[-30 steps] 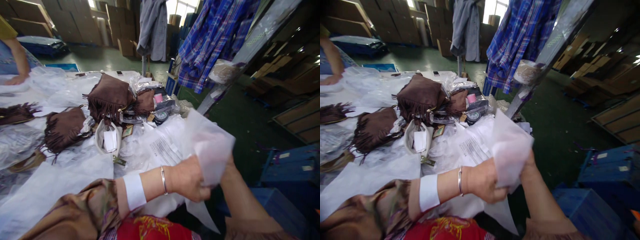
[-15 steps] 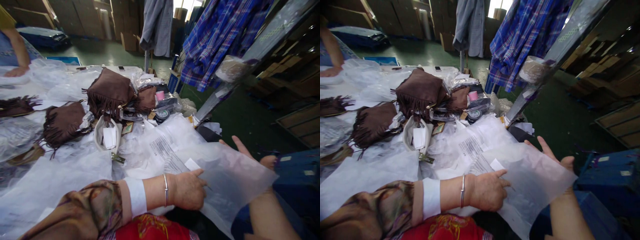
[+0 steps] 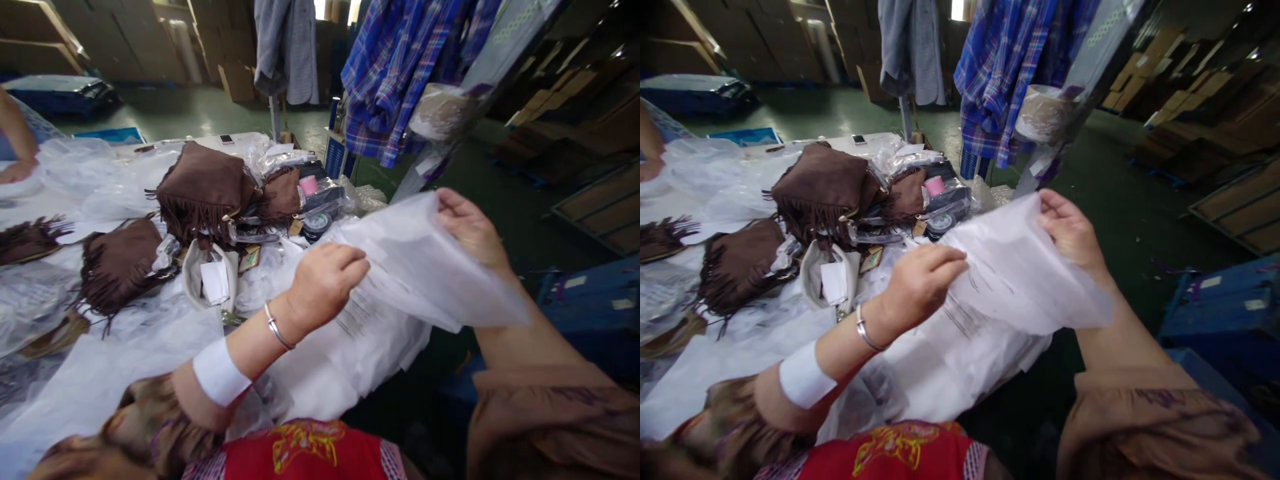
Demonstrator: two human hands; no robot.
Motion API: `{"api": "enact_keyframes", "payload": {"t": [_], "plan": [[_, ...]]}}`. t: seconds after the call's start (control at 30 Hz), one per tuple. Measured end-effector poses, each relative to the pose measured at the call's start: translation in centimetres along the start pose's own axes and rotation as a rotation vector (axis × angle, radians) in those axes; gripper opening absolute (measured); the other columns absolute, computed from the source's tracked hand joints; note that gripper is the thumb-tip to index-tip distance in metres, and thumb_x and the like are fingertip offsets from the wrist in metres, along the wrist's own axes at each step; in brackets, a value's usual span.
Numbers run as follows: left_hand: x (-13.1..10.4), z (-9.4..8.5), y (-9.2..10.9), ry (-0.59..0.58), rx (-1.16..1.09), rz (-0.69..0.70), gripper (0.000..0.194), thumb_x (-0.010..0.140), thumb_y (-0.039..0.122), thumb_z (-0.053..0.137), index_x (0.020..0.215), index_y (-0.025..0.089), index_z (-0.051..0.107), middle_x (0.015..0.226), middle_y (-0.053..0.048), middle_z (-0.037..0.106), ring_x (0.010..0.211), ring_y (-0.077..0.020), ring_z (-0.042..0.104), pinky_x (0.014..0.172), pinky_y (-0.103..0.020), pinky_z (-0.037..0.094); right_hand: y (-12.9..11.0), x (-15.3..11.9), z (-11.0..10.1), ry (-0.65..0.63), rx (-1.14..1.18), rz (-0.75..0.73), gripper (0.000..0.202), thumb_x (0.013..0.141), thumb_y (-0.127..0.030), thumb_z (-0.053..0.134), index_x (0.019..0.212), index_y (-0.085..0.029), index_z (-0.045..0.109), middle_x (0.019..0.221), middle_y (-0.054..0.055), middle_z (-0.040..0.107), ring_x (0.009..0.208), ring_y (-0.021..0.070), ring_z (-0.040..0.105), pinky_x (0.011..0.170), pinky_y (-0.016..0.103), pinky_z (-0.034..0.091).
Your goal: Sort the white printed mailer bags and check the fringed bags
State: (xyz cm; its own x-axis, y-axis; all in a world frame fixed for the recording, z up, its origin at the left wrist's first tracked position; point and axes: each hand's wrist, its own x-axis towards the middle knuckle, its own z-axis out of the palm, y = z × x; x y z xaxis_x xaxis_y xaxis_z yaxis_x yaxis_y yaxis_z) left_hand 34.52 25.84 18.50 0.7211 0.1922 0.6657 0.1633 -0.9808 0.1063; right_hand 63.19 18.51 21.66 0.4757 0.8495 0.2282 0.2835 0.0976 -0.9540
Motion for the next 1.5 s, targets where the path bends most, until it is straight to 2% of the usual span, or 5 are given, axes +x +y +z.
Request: {"api": "enact_keyframes", "payload": {"t": [0.17,0.57,0.97,1.23,1.5], "plan": [[-1.2,-2.7,0.5,0.134,-0.030,0.017,0.023,0.098,0.013,0.044,0.106,0.021,0.065,0.119,-0.005,0.068,0.119,-0.0195,0.059,0.106,-0.044,0.042,-1.1,1.0,0.0,0.039,0.156,-0.177,0.058,0.077,-0.030,0.076,0.132,-0.030,0.058,0.130,0.001,0.065,0.118,0.0188,0.061,0.097,0.033,0.052],[-13.3,10.9,2.0,-0.532,-0.151,-0.034,0.014,0.097,0.020,0.052,0.091,0.019,0.065,0.100,-0.006,0.069,0.098,-0.0203,0.061,0.100,-0.044,0.041,16.8,-2.9,-3.0,-0.217,-0.689,0.223,0.046,0.073,-0.013,0.058,0.117,-0.014,0.072,0.115,0.012,0.073,0.103,0.0251,0.069,0.102,0.041,0.050],[-14.3,8.2,-0.2,-0.211,-0.198,-0.533,0.032,0.095,0.026,0.051,0.125,0.019,0.060,0.136,-0.015,0.056,0.131,-0.0269,0.050,0.111,-0.046,0.043,17.4,-1.8,-3.9,-0.224,-0.384,0.360,0.056,0.075,-0.020,0.067,0.130,-0.014,0.061,0.113,0.012,0.073,0.089,0.0194,0.069,0.075,0.029,0.057],[-12.4,9.0,-4.5,-0.491,0.085,-0.738,0.060,0.085,0.036,0.069,0.137,0.012,0.051,0.143,-0.022,0.049,0.130,-0.0356,0.050,0.106,-0.048,0.045,16.1,-3.0,-5.3,-0.604,-0.347,0.687,0.101,0.067,-0.035,0.079,0.154,-0.015,0.032,0.092,0.004,0.072,0.073,0.0178,0.065,0.058,0.025,0.050],[-14.0,9.0,-3.8,-0.401,0.111,-0.788,0.064,0.082,0.033,0.072,0.139,0.016,0.047,0.148,-0.022,0.043,0.137,-0.0377,0.042,0.109,-0.053,0.041,17.0,-3.8,-3.7,-0.483,-0.696,0.429,0.062,0.068,-0.032,0.065,0.127,-0.013,0.065,0.061,-0.005,0.055,0.053,0.0140,0.050,0.051,0.026,0.039]]}}
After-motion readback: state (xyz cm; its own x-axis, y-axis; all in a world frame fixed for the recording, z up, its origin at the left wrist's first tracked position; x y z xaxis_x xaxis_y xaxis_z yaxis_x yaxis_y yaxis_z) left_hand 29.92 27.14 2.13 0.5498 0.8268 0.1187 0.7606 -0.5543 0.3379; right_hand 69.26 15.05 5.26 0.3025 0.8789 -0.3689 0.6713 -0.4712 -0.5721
